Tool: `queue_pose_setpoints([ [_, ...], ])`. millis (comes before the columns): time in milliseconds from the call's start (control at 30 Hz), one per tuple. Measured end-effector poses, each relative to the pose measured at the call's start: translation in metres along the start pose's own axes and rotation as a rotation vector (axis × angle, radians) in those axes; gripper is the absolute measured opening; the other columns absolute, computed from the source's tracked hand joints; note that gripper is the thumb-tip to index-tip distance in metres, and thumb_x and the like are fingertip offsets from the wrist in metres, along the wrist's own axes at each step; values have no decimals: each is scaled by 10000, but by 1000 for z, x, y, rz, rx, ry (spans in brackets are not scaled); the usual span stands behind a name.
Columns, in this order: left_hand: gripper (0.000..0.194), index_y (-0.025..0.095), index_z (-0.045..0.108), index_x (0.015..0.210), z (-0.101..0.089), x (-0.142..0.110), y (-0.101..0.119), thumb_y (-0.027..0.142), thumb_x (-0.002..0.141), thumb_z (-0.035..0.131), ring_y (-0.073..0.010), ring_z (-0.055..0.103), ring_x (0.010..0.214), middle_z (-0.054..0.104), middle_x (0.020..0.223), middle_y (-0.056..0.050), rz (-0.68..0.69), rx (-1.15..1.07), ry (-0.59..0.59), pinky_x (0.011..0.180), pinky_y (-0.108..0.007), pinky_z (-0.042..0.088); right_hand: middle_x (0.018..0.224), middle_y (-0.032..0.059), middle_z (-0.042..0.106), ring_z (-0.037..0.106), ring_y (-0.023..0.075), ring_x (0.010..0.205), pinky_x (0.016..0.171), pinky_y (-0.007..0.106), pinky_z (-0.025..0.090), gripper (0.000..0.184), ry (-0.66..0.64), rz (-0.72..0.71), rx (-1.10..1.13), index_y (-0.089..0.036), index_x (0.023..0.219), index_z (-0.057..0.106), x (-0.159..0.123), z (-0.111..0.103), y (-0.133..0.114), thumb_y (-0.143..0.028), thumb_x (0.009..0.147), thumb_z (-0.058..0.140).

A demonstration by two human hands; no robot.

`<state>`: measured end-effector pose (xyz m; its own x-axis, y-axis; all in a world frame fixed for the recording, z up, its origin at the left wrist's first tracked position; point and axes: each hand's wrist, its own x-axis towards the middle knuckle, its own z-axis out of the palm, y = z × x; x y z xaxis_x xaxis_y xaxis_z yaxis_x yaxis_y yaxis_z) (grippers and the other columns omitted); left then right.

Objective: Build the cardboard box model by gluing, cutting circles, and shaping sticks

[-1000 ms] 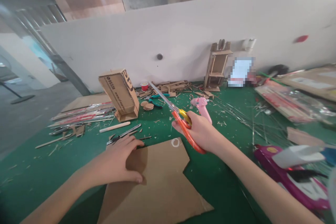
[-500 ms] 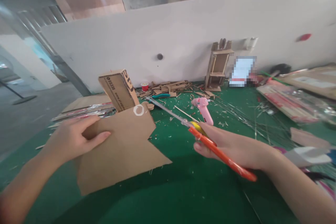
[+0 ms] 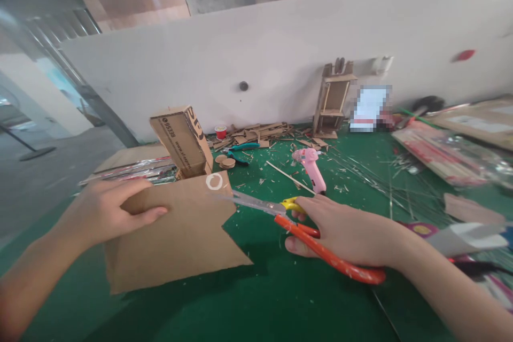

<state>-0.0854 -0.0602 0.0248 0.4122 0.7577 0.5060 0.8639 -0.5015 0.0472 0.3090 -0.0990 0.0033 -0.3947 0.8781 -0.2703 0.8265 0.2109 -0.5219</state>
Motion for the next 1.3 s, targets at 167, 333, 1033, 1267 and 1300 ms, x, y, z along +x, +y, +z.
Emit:
queue_pose_setpoints([
  [167, 375, 242, 492, 688, 0, 0, 2, 606, 729, 573, -171, 438, 476, 427, 491, 25, 161, 274, -14, 504, -285, 279, 1101, 77, 592, 609, 258, 911, 739, 349, 484, 523, 3, 16, -27, -260, 1097, 548, 3, 5, 1, -662, 767, 497],
  [333, 388, 226, 501, 702, 4, -5, 2, 608, 743, 562, -167, 437, 476, 380, 481, 31, 165, 297, -9, 500, -282, 284, 1057, 60, 602, 609, 238, 877, 698, 315, 473, 506, 67, 5, -38, -248, 1057, 556, 9, 12, 3, -659, 768, 499],
  [1033, 394, 199, 495, 684, 11, -12, 3, 581, 773, 532, -126, 417, 454, 387, 480, 43, 100, 251, -63, 467, -244, 246, 808, 62, 579, 552, 206, 691, 626, 332, 413, 518, 130, -143, -343, -201, 784, 546, 18, 18, -2, -692, 811, 381],
  [1267, 369, 195, 511, 688, 12, -11, 4, 551, 779, 544, -125, 407, 447, 389, 478, 43, 117, 216, -62, 471, -244, 238, 783, 65, 585, 551, 202, 675, 622, 331, 415, 505, 136, -145, -353, -199, 769, 553, 20, 20, 0, -673, 821, 386],
  [1300, 363, 195, 513, 686, 12, -11, 4, 544, 777, 553, -127, 404, 447, 387, 475, 42, 119, 191, -57, 471, -245, 231, 779, 67, 585, 552, 202, 674, 622, 332, 415, 506, 137, -145, -354, -196, 761, 554, 21, 21, 1, -670, 822, 388],
])
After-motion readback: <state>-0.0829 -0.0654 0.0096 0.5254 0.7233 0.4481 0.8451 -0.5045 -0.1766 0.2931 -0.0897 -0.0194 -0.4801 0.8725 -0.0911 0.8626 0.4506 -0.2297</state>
